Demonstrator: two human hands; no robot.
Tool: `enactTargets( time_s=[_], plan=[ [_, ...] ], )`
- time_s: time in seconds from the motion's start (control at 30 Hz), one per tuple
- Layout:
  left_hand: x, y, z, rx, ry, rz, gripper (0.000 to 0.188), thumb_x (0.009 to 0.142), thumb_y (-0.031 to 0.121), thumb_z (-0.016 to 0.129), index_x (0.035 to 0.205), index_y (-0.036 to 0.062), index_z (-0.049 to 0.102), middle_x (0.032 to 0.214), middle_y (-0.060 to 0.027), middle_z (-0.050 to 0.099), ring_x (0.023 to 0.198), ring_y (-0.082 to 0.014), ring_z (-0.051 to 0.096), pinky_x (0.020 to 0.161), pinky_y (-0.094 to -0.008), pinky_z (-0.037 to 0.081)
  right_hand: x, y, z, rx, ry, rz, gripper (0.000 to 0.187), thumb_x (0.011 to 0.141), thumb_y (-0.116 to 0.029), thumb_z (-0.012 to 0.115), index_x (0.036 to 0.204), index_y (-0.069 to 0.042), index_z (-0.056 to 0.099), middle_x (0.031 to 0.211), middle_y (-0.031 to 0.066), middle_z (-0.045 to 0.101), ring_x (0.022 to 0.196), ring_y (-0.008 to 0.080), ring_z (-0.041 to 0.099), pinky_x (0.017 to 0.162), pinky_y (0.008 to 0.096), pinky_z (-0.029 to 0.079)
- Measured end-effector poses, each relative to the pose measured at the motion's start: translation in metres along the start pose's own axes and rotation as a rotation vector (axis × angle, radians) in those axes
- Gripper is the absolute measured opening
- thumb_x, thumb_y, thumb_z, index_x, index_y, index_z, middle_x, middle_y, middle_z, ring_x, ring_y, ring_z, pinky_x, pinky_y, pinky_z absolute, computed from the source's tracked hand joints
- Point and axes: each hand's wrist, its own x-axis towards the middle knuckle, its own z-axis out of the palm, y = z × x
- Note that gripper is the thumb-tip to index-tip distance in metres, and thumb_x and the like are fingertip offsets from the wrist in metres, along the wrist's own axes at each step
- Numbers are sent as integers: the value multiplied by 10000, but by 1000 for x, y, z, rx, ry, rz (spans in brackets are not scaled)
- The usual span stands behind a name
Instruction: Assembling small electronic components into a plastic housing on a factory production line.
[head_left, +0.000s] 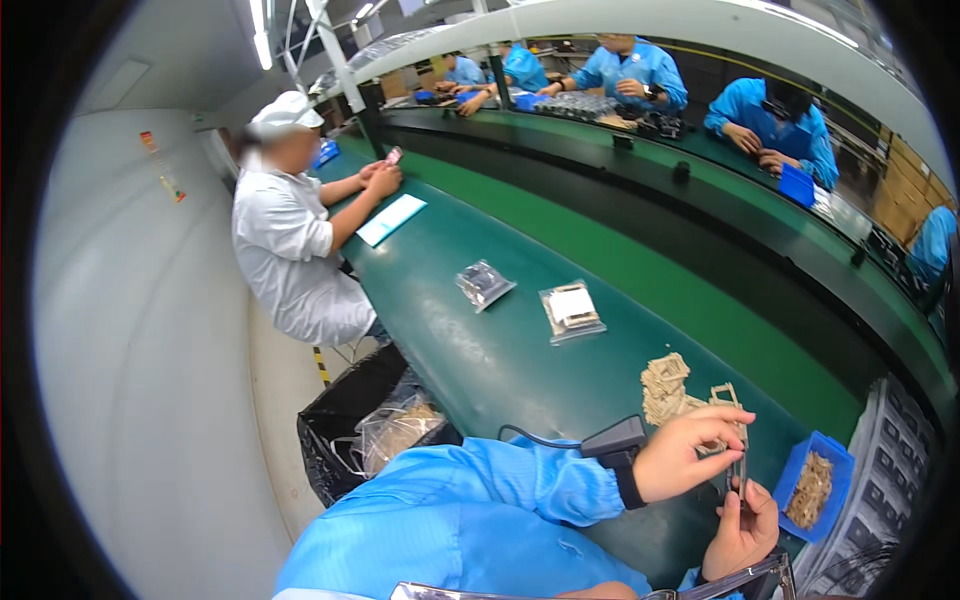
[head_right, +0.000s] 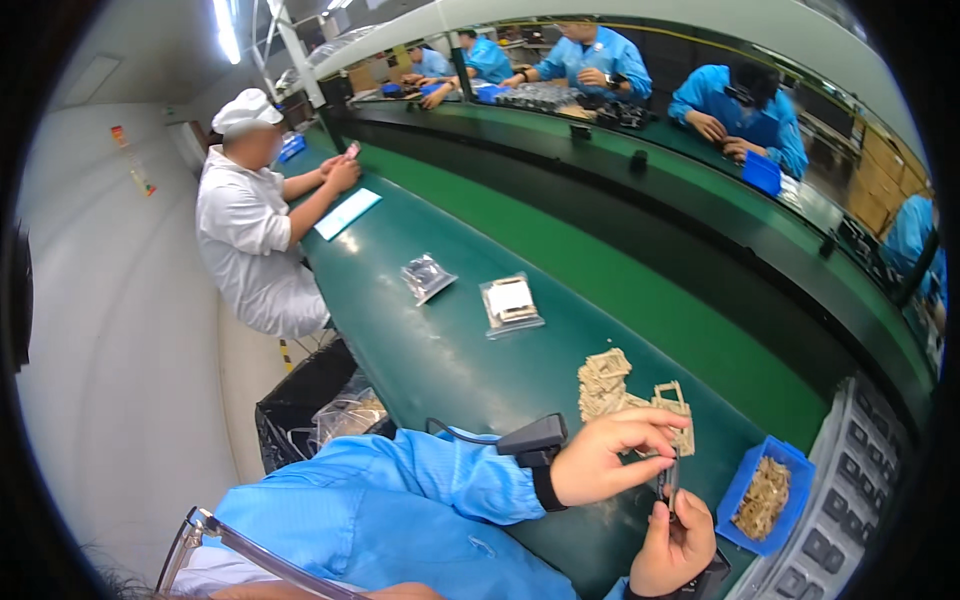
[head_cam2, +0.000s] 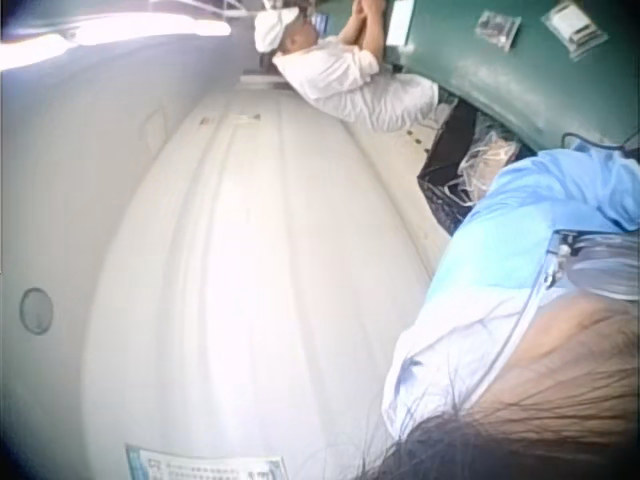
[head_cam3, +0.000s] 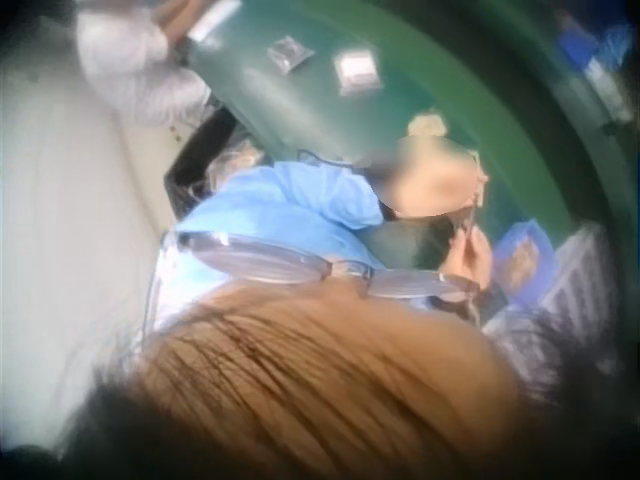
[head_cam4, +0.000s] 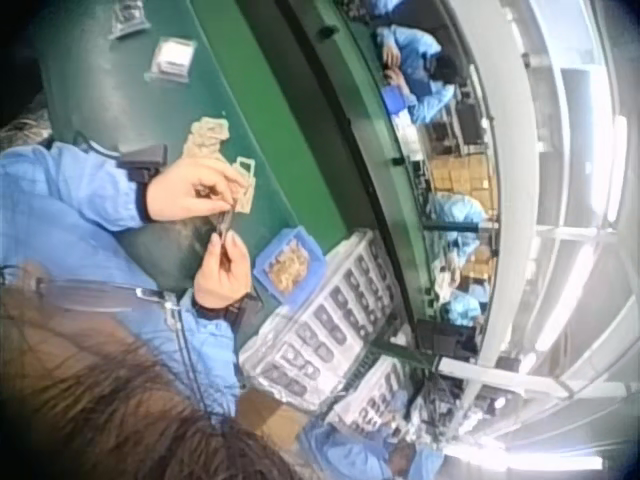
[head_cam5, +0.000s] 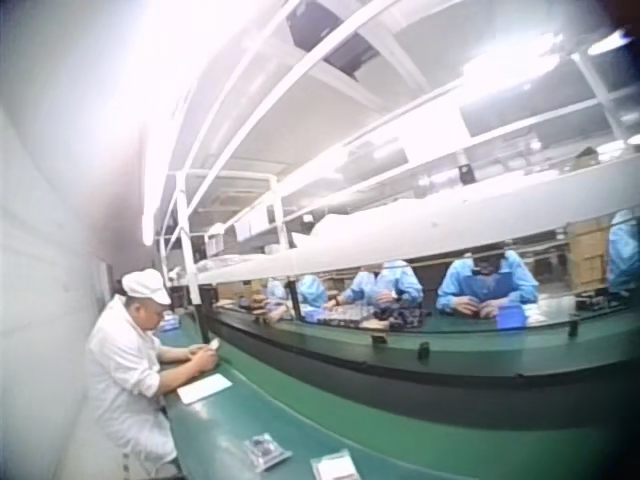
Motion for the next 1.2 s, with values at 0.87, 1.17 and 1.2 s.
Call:
enactTargets(
  time_s=[0.87,1.17,1.2],
  plan=[
    [-13,-29,9,481,-383,-42,68,804,38,568,854,67,533,751,-116,593,750,-368,621,640,-443,463,33,-7,-9,195,345,161,371,1040,-251,488,1324,-14,474,1057,58,539,746,93,600,586,167,492],
    [-3,-9,4,509,-122,13,90,817,46,638,904,48,617,833,-103,639,878,-292,645,694,-374,520,21,25,-12,123,248,303,183,1042,-268,492,1097,-96,462,845,-8,448,478,17,364,387,158,227],
    [-3,0,5,517,-119,9,90,817,46,638,904,48,617,833,-103,639,878,-292,645,694,-374,520,18,26,-10,147,171,335,177,1043,-263,488,1092,-97,450,838,-13,448,482,15,364,391,158,234]
  ],
)
